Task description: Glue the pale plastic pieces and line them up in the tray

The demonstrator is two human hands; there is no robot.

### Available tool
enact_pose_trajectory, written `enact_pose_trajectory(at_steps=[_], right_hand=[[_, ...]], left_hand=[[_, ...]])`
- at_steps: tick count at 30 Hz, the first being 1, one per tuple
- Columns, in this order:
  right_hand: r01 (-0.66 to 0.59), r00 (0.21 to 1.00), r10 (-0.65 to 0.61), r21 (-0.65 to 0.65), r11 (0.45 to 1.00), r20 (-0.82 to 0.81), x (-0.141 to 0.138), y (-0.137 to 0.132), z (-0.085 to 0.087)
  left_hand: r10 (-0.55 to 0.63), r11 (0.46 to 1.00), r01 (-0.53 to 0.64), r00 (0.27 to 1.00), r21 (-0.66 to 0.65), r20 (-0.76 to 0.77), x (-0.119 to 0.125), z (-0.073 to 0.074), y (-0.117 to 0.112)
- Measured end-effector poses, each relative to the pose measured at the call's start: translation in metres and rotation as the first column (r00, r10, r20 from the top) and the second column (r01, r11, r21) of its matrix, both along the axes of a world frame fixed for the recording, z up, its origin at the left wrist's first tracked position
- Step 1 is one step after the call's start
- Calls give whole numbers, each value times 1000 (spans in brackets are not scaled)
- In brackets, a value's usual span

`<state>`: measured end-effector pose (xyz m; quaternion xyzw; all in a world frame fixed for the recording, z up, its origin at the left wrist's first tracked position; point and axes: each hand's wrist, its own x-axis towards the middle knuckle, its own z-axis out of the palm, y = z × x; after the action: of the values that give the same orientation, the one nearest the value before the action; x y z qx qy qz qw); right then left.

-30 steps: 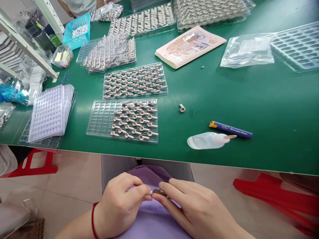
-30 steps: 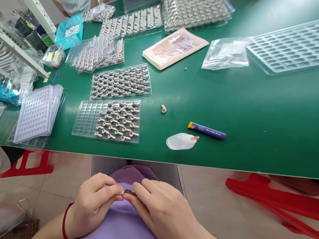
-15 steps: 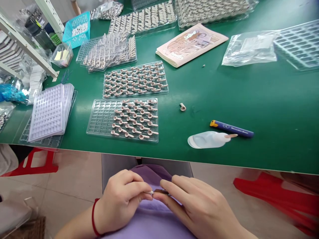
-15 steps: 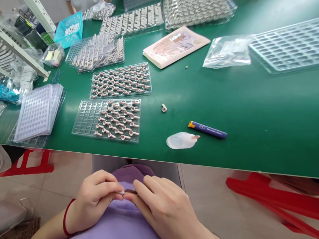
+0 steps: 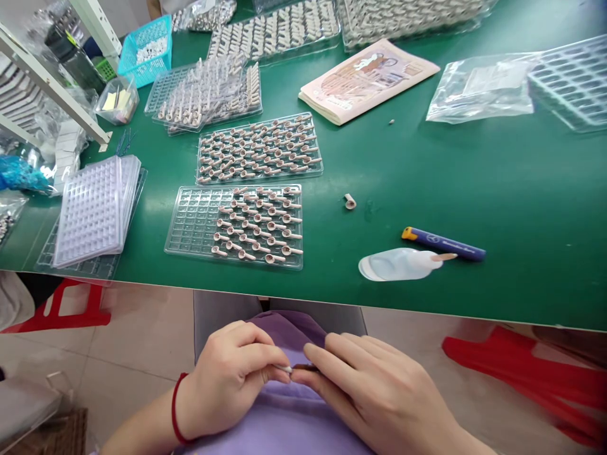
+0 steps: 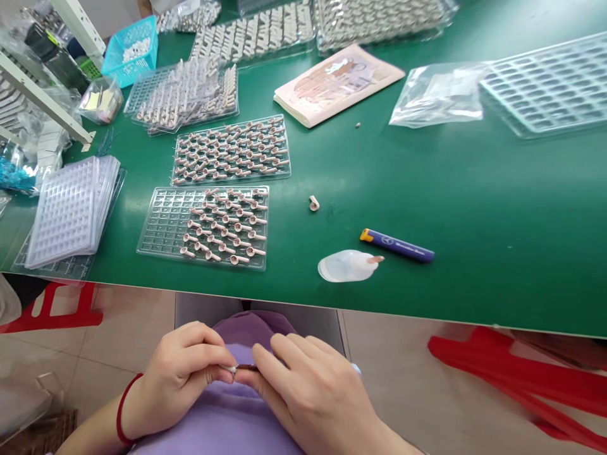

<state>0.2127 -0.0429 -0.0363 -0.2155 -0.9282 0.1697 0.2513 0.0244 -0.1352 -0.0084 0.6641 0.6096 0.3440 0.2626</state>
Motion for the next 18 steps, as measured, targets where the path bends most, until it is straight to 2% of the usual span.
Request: enact_pose_trajectory(at_steps=[18], right_hand=[[-18, 1000, 18, -16, 1000, -6, 1, -1, 0]], left_hand=[[-14, 1000, 14, 1000, -4, -2, 1, 0, -1]])
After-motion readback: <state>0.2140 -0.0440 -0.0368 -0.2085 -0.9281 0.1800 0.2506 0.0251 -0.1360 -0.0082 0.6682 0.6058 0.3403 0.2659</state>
